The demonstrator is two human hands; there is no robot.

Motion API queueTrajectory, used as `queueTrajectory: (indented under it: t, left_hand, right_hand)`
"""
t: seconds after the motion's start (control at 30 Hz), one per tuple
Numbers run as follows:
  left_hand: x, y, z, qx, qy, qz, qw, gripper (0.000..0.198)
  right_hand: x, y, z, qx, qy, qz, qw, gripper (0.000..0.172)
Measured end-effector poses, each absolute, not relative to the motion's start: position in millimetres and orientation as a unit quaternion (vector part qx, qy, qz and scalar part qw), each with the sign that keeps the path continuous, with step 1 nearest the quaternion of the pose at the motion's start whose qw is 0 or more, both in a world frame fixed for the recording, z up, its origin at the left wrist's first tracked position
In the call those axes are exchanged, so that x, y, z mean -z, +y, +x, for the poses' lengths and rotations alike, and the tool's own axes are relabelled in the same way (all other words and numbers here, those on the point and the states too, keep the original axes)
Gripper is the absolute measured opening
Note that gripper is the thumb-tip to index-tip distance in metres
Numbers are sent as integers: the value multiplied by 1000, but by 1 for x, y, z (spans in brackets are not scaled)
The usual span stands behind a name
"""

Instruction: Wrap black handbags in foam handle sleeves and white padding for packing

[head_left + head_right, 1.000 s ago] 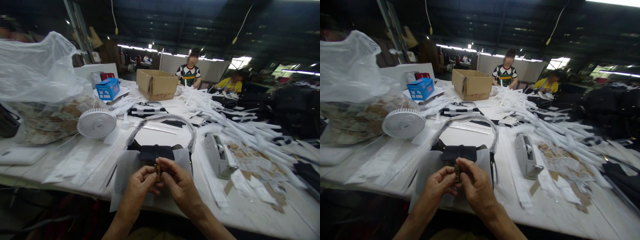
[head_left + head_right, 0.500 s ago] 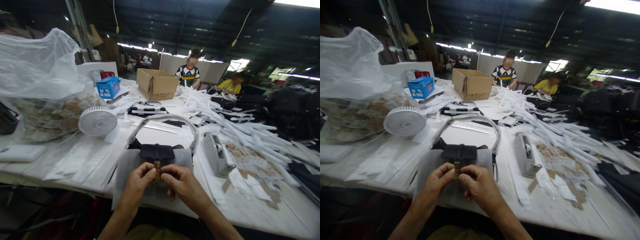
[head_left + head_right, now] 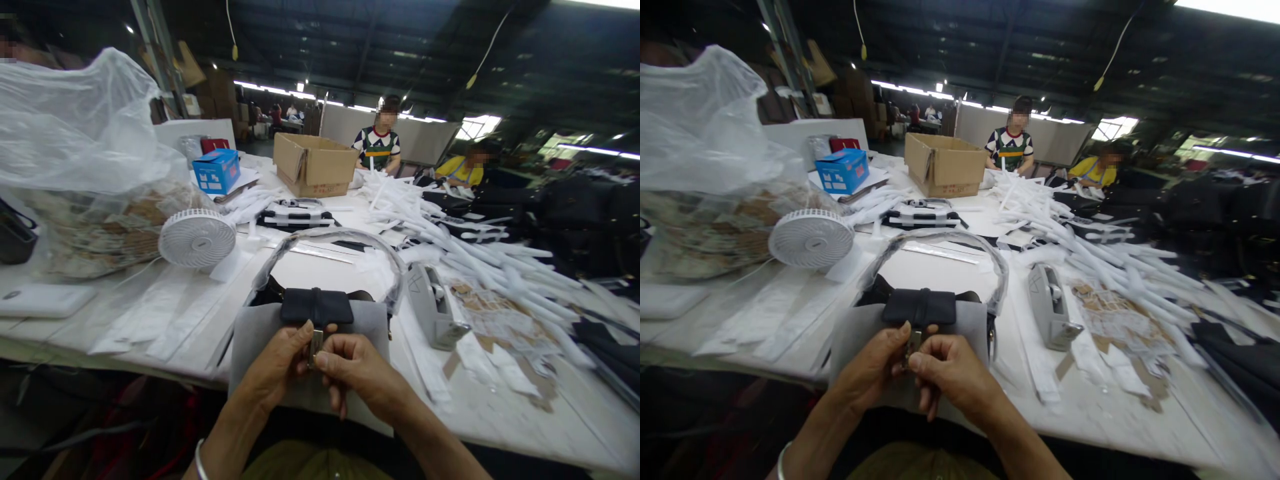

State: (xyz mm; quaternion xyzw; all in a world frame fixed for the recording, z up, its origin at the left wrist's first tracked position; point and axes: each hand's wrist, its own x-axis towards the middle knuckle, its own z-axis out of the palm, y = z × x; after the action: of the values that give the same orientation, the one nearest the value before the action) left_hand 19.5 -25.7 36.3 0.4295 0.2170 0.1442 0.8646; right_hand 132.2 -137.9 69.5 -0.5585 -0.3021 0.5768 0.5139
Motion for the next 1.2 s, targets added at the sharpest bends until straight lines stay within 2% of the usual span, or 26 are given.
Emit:
queueTrajectory:
  t: [0.13,0.23,0.33,0.4,0.47,0.6,0.87,1.03,1.2]
  left_hand:
    - [-35,-23,24,-113,178,356,910,51]
    - [-33,-21,26,-103,174,319,926,47]
    - [-33,-19,29,-115,162,299,933,41]
    - [-32,-20,30,-130,159,284,937,40]
    - [-32,-21,32,-137,159,267,940,41]
    - [-31,-25,38,-152,175,255,939,44]
    - [-30,-36,52,-222,230,310,895,57]
    - [-24,-42,60,-251,246,359,865,62]
    - [-12,-46,62,-271,248,406,837,55]
  right_hand:
    - [-65,-139,132,-561,-305,-567,520,50]
    - [-65,-143,131,-490,-325,-634,503,45]
    - [-71,-151,132,-276,-429,-713,481,30]
    - [-77,-157,132,-120,-520,-709,461,17]
    - [-83,-162,130,-39,-588,-680,437,13]
    - [-93,-163,122,1,-638,-672,375,18]
    - [-86,-153,125,46,-602,-730,320,5]
    - [-81,-154,130,95,-601,-747,267,20]
    - [-82,-154,129,118,-620,-760,155,19]
